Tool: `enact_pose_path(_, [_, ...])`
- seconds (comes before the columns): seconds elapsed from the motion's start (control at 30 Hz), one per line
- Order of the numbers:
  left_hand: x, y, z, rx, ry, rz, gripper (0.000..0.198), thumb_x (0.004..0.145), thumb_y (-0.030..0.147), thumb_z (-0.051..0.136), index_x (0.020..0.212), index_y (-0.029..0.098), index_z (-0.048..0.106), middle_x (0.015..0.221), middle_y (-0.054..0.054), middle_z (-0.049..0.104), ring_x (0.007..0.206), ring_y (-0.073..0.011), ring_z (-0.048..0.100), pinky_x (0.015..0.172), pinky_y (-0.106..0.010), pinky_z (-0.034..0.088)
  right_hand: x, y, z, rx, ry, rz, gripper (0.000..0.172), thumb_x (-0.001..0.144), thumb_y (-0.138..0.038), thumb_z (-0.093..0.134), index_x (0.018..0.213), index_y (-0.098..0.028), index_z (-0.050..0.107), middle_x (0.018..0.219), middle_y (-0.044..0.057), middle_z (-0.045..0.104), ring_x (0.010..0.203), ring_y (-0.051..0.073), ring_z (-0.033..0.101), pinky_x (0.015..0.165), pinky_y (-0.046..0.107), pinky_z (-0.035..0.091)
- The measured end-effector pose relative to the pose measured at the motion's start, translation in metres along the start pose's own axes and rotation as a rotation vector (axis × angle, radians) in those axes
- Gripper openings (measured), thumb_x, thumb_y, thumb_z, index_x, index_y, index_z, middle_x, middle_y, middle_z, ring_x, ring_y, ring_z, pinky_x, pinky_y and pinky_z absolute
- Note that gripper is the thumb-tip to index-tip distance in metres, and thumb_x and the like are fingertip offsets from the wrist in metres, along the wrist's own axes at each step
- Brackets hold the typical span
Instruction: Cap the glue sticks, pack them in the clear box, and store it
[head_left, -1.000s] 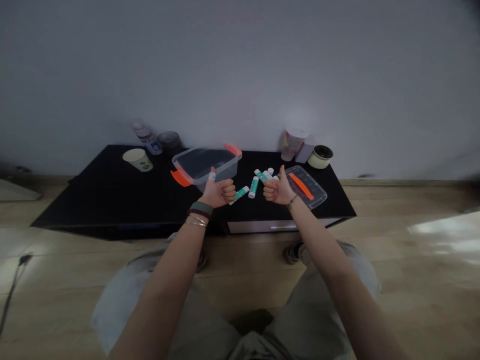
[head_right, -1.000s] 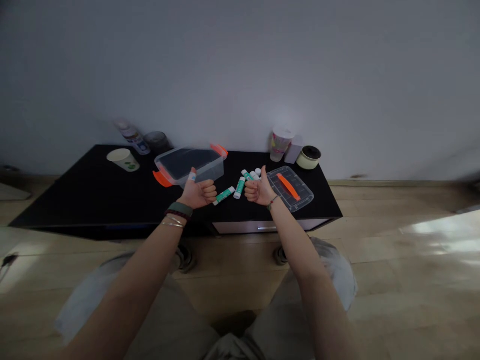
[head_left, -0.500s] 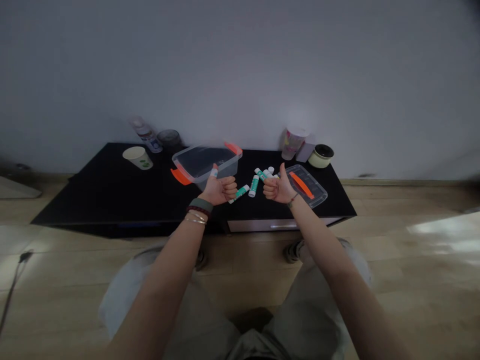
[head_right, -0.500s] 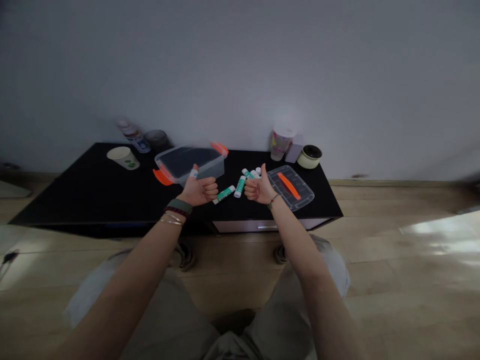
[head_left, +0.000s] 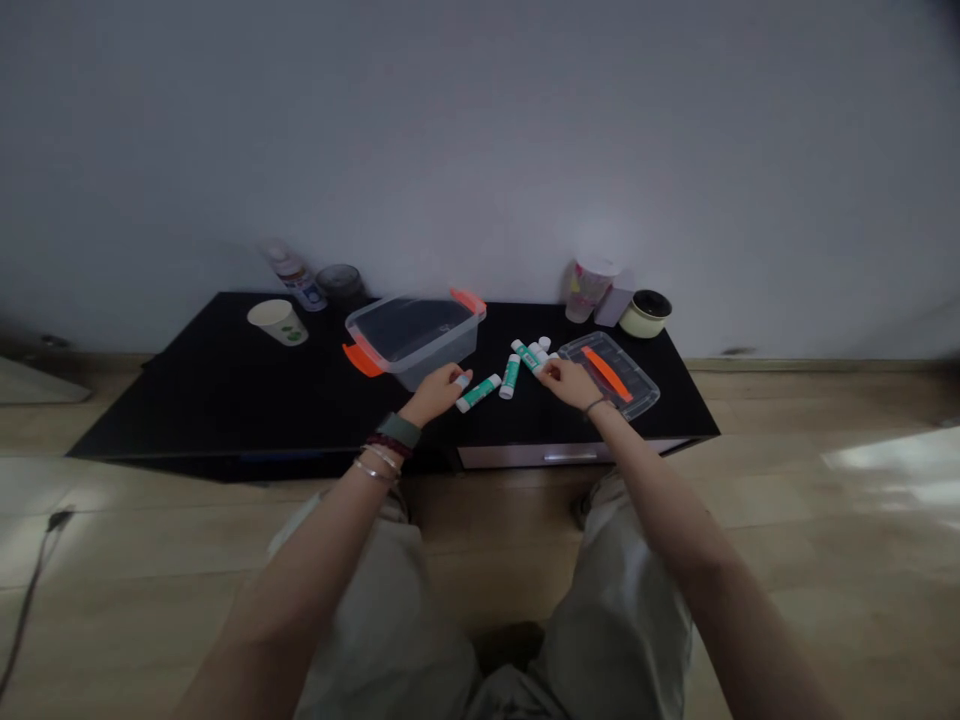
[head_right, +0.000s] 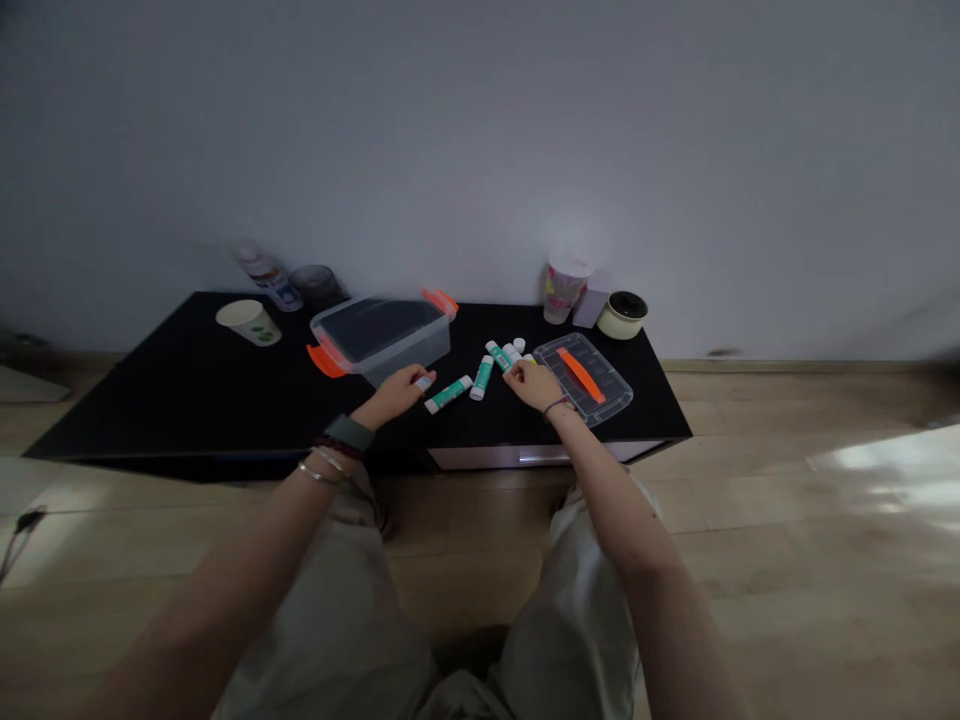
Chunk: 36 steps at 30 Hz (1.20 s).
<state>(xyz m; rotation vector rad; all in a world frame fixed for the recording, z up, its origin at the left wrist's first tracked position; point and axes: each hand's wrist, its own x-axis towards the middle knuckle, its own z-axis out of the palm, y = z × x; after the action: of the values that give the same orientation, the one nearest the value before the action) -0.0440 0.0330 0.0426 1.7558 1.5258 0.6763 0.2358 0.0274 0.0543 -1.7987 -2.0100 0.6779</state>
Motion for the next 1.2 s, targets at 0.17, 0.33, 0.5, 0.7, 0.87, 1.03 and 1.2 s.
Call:
enact_pose_path(0.17, [0.005, -0.022, 0.016, 0.153, 0.026, 0.052, 0.02, 0.083, 0.037, 0.057, 0.089, 0.018, 0.061, 0.09, -0.008, 0.064, 0.085, -0.0234, 0.06, 0.081, -0.035, 0.048, 0.012, 0.026, -0.001, -0.186, 0.035, 0.164, 0.013, 0.091, -0.028, 0.061, 0.094, -0.018, 0.07, 0.094, 0.007, 0.074, 0.083, 0.018, 0.067, 0.07, 0.025, 0.043])
enact_pose_path(0.33, [0.014, -0.024, 0.028, 0.303, -0.035, 0.098, 0.038, 0.089, 0.042, 0.055, 0.116, 0.016, 0.063, 0.119, -0.016, 0.062, 0.116, -0.0305, 0.056, 0.103, -0.041, 0.042, 0.033, 0.035, -0.006, -0.219, 0.067, 0.163, 0.02, 0.094, -0.028, 0.055, 0.098, -0.017, 0.07, 0.096, 0.009, 0.073, 0.088, 0.02, 0.065, 0.074, 0.027, 0.044])
enact_pose_path(0.5, [0.016, -0.01, 0.042, 0.498, -0.087, 0.092, 0.041, 0.092, 0.037, 0.052, 0.125, 0.014, 0.062, 0.13, -0.017, 0.057, 0.12, -0.0335, 0.054, 0.099, -0.043, 0.044, 0.059, 0.033, -0.001, -0.292, 0.098, 0.146, 0.022, 0.093, -0.028, 0.055, 0.102, -0.017, 0.072, 0.106, 0.012, 0.068, 0.1, 0.022, 0.061, 0.087, 0.031, 0.043])
enact_pose_path(0.7, [0.013, -0.005, 0.05, 0.65, -0.074, 0.088, 0.036, 0.091, 0.037, 0.054, 0.117, 0.016, 0.069, 0.13, -0.018, 0.057, 0.12, -0.0362, 0.053, 0.091, -0.044, 0.047, 0.073, 0.032, 0.019, -0.38, 0.081, 0.15, 0.033, 0.094, -0.041, 0.058, 0.11, -0.016, 0.073, 0.119, 0.016, 0.06, 0.116, 0.03, 0.053, 0.093, 0.035, 0.042])
enact_pose_path(0.87, [0.011, -0.004, 0.049, 0.672, -0.051, 0.121, 0.03, 0.089, 0.036, 0.058, 0.108, 0.018, 0.071, 0.128, -0.016, 0.059, 0.119, -0.0352, 0.053, 0.09, -0.045, 0.046, 0.077, 0.03, 0.029, -0.399, 0.035, 0.176, 0.041, 0.094, -0.046, 0.056, 0.113, -0.014, 0.073, 0.122, 0.018, 0.058, 0.119, 0.031, 0.05, 0.093, 0.036, 0.042])
enact_pose_path(1.03, [0.008, 0.0, 0.039, 0.635, 0.007, 0.107, 0.024, 0.089, 0.033, 0.058, 0.104, 0.018, 0.068, 0.124, -0.016, 0.062, 0.118, -0.035, 0.054, 0.092, -0.044, 0.044, 0.076, 0.032, 0.023, -0.345, 0.066, 0.175, 0.04, 0.092, -0.045, 0.059, 0.109, -0.012, 0.073, 0.118, 0.019, 0.06, 0.116, 0.031, 0.053, 0.096, 0.037, 0.041])
enact_pose_path(1.2, [0.007, 0.002, 0.027, 0.192, 0.044, -0.014, 0.023, 0.085, 0.035, 0.064, 0.101, 0.02, 0.058, 0.093, -0.01, 0.067, 0.091, -0.0295, 0.064, 0.078, -0.037, 0.045, 0.069, 0.032, 0.005, -0.021, 0.227, 0.166, 0.028, 0.088, -0.041, 0.064, 0.1, -0.016, 0.067, 0.104, 0.012, 0.066, 0.1, 0.024, 0.059, 0.091, 0.036, 0.044])
